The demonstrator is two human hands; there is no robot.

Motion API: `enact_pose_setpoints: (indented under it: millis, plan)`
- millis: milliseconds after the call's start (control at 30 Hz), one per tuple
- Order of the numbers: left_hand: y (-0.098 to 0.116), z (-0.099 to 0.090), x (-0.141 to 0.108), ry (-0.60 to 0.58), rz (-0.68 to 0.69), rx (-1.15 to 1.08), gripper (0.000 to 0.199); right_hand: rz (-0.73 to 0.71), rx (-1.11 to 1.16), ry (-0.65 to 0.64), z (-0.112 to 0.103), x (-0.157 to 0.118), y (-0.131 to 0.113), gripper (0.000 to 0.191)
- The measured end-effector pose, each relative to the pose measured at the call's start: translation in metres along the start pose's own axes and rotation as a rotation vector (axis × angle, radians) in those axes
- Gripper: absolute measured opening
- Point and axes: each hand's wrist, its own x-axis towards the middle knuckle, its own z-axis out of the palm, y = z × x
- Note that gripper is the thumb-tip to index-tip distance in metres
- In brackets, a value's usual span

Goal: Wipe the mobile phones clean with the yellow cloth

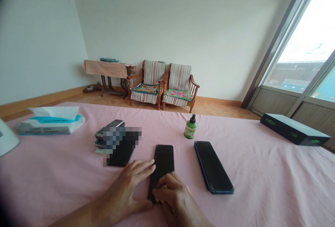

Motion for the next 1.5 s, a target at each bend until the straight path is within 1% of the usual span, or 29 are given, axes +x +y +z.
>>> enact_pose_setpoints:
  millis: [67,100,200,267,367,433,567,633,800,1033,1133,1200,1267,1400,1500]
  plan:
    - [-0.001,0.001,0.0,-0.002,0.005,0.006,0.079,-0.021,0.019,-0.035,0.0,0.001,-0.001,0.033]
    - [-0.001,0.001,-0.001,-0.001,0.007,0.01,0.079,-0.007,0.021,-0.024,0.0,0.002,-0.001,0.034]
    - [-0.003,0.003,-0.001,0.001,0.01,0.012,0.081,0.079,0.002,0.067,-0.001,0.003,0.003,0.04]
    - [-0.004,0.003,-0.001,0.008,0.012,0.009,0.081,0.099,-0.016,0.089,-0.001,0.002,0.004,0.041]
    - [-0.004,0.003,0.0,0.015,0.01,0.006,0.08,0.05,0.005,0.037,0.001,0.001,0.002,0.04]
    - [-0.004,0.003,0.0,0.016,0.012,0.005,0.079,0.041,0.033,0.029,0.003,0.001,0.002,0.039]
    - [-0.005,0.004,0.0,0.014,0.013,0.009,0.082,0.131,0.03,0.08,-0.001,0.007,0.005,0.037]
    - [-0.005,0.003,-0.001,0.014,0.015,0.008,0.083,0.159,0.008,0.084,-0.006,0.013,0.009,0.035]
    - [-0.003,0.002,-0.001,0.003,0.017,0.008,0.082,0.147,-0.046,0.122,-0.012,0.03,0.024,0.031]
    - [-0.003,-0.001,-0.001,-0.004,0.026,0.014,0.081,0.095,-0.108,0.199,-0.007,0.06,0.059,0.033]
    - [-0.001,-0.003,-0.001,-0.027,0.018,0.02,0.081,0.106,-0.112,0.238,-0.004,0.065,0.067,0.033]
    - [0.001,-0.004,-0.001,-0.036,0.013,0.02,0.082,0.115,-0.119,0.261,0.0,0.063,0.066,0.034]
    - [0.002,-0.004,-0.001,-0.038,0.012,0.021,0.082,0.125,-0.123,0.275,0.005,0.057,0.061,0.035]
    - [0.003,-0.005,-0.001,-0.03,0.015,0.012,0.082,0.167,-0.129,0.273,0.012,0.04,0.038,0.035]
    - [0.003,-0.005,-0.001,-0.029,0.008,0.007,0.083,0.164,-0.126,0.235,0.014,0.025,0.024,0.034]
